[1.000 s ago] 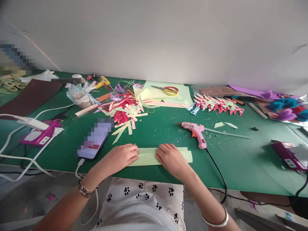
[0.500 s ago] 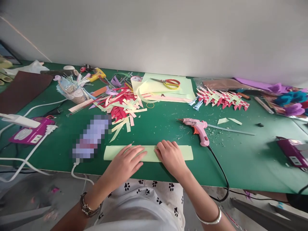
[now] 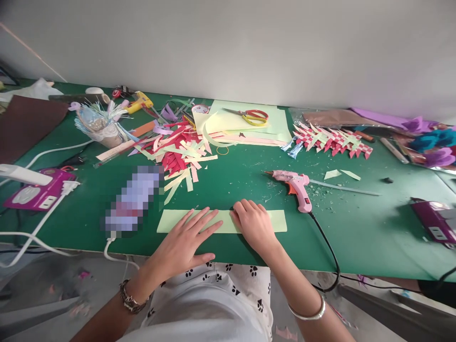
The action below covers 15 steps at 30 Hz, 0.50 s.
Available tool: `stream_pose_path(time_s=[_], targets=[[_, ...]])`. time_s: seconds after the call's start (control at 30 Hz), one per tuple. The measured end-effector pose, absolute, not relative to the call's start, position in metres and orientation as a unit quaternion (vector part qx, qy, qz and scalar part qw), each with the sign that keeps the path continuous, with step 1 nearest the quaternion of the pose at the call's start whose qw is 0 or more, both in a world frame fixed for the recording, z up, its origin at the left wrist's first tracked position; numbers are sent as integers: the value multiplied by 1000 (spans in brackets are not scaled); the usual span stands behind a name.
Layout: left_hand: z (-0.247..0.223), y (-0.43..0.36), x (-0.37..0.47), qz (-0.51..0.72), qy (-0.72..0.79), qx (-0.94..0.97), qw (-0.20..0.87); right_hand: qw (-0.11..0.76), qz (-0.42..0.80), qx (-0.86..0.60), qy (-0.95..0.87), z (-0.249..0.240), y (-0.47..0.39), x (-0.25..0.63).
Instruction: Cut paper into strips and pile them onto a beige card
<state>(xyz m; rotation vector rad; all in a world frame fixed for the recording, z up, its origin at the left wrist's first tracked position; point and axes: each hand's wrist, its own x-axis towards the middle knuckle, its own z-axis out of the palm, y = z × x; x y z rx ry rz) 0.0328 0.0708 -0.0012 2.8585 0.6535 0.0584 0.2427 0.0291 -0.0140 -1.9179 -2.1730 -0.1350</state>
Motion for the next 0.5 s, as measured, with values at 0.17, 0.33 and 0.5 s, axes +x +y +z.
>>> stream_pose_path(time_s=[0.17,0.33,0.5], targets=[[-3,71,32,22,220,969,115,124,-35,-669,-732,-17,29,242],[-1,72,25,24,199,972,125,137,-20,-674,-725,-19,29,242],[-1,73,17,9,190,972,141,140,-17,-681,-718,-20,29,242]])
